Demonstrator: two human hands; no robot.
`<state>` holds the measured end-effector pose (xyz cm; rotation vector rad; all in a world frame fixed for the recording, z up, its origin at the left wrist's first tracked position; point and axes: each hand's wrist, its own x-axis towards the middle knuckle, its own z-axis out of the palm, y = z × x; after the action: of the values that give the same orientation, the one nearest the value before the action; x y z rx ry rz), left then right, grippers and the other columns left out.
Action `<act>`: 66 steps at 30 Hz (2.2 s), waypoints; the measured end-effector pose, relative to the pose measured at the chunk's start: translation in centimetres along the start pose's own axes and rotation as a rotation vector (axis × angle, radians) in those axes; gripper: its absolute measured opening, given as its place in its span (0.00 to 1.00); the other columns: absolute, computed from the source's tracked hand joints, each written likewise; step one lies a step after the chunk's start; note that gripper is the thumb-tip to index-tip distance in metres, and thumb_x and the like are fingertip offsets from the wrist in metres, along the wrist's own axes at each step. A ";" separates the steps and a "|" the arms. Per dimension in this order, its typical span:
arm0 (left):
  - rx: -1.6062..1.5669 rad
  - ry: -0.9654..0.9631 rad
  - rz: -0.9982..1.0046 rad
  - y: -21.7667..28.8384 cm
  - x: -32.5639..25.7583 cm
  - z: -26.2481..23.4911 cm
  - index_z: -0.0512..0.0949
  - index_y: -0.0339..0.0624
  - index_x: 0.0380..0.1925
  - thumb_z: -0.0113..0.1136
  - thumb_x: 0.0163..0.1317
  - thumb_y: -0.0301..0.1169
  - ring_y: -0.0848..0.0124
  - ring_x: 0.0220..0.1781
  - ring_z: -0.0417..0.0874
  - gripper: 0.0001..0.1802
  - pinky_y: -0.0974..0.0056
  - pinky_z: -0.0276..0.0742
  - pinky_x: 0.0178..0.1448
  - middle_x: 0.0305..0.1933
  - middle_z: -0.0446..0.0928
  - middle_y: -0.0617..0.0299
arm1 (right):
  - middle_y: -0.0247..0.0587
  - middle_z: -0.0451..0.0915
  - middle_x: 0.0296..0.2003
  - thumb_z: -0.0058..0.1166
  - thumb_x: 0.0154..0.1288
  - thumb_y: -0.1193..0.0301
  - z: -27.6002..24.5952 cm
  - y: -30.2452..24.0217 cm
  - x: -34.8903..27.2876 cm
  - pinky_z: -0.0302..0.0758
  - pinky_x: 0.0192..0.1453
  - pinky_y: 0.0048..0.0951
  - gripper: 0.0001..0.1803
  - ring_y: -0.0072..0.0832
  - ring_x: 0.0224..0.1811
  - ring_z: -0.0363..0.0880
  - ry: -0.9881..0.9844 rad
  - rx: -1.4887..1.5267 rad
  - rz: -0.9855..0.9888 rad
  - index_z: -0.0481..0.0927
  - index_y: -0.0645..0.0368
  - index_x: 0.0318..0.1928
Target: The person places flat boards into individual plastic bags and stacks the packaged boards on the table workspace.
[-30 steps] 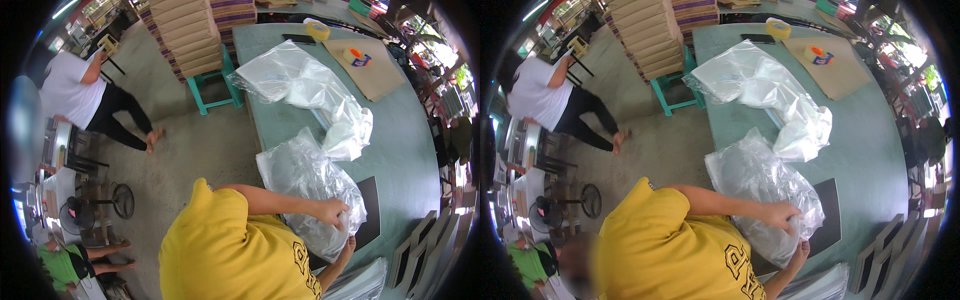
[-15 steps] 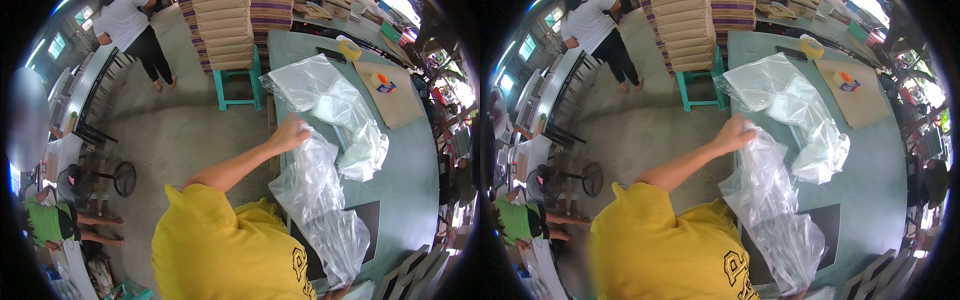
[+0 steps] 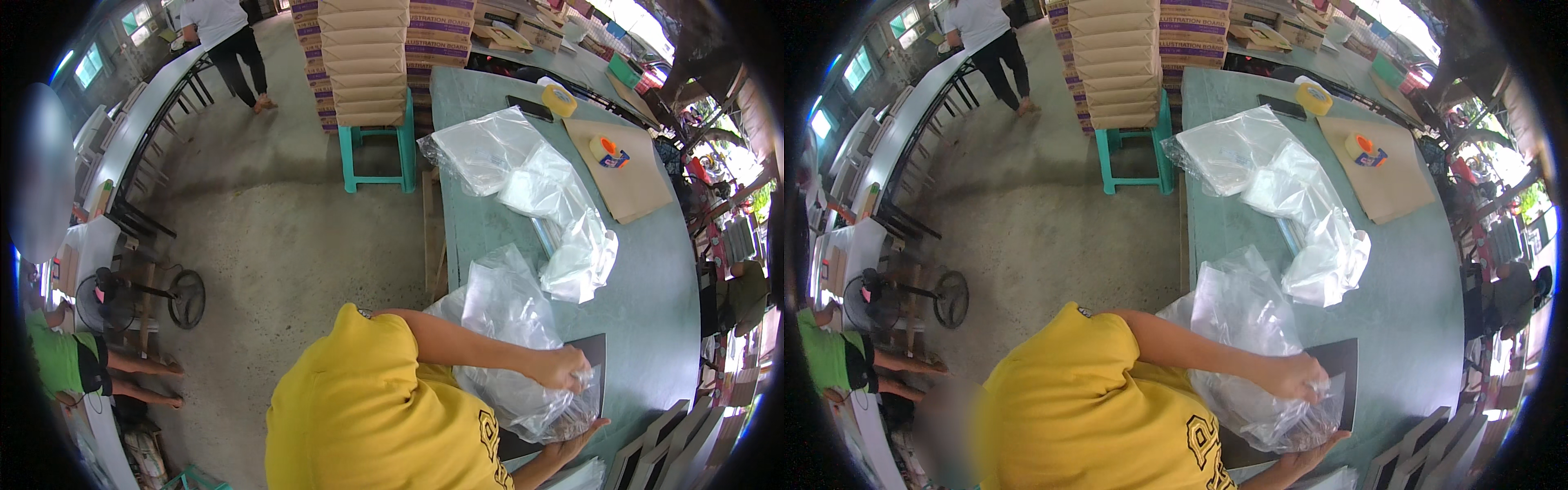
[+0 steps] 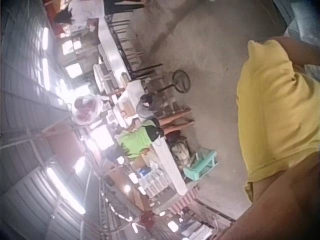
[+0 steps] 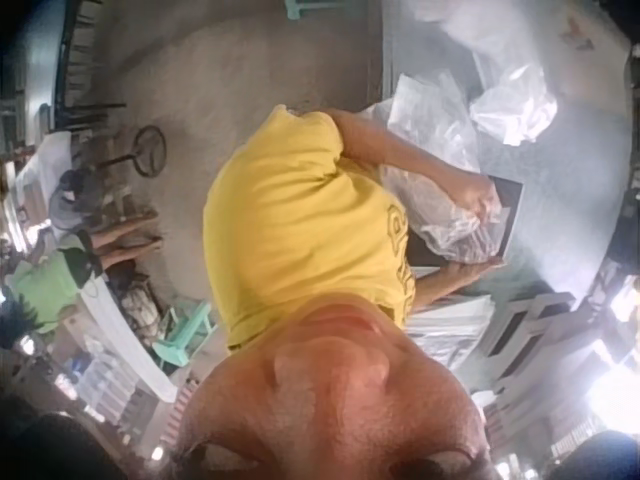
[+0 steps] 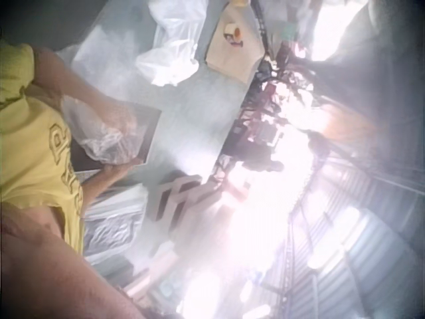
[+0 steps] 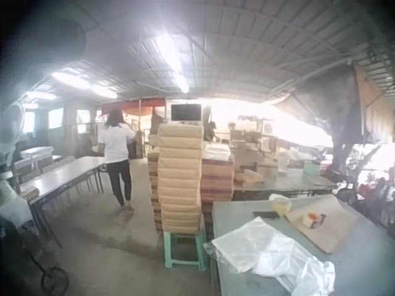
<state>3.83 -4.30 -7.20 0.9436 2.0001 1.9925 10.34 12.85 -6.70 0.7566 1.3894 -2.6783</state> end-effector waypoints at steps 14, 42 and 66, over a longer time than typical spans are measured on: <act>-0.067 1.017 -0.430 -6.6 -16.3 -20.6 0.68 0.43 0.50 0.48 0.58 0.47 0.66 0.51 0.70 0.25 0.62 0.62 0.57 0.51 0.70 0.57 | 0.43 0.71 0.39 0.48 0.58 0.64 -5.9 -2.8 -1.3 0.69 0.45 0.29 0.16 0.31 0.40 0.70 0.109 -0.422 -0.276 0.70 0.63 0.41; 0.377 0.027 -0.330 1.6 -1.0 -8.7 0.73 0.38 0.22 0.60 0.45 0.27 0.79 0.23 0.70 0.07 0.73 0.67 0.29 0.22 0.71 0.66 | 0.35 0.70 0.18 0.41 0.64 0.62 -2.4 -2.9 -1.5 0.63 0.20 0.19 0.16 0.20 0.19 0.69 -0.172 -0.256 -0.209 0.70 0.59 0.24; -0.008 -0.074 -0.050 0.7 -0.5 -0.9 0.75 0.31 0.23 0.58 0.47 0.50 0.65 0.23 0.75 0.26 0.62 0.70 0.29 0.20 0.74 0.51 | 0.26 0.62 0.17 0.45 0.61 0.58 3.8 1.8 2.1 0.60 0.25 0.14 0.16 0.13 0.18 0.59 -0.175 -0.435 -0.271 0.70 0.57 0.26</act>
<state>3.94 -5.43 -6.61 0.9409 1.9554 1.9100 7.41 9.21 -7.13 0.3058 2.0435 -2.3916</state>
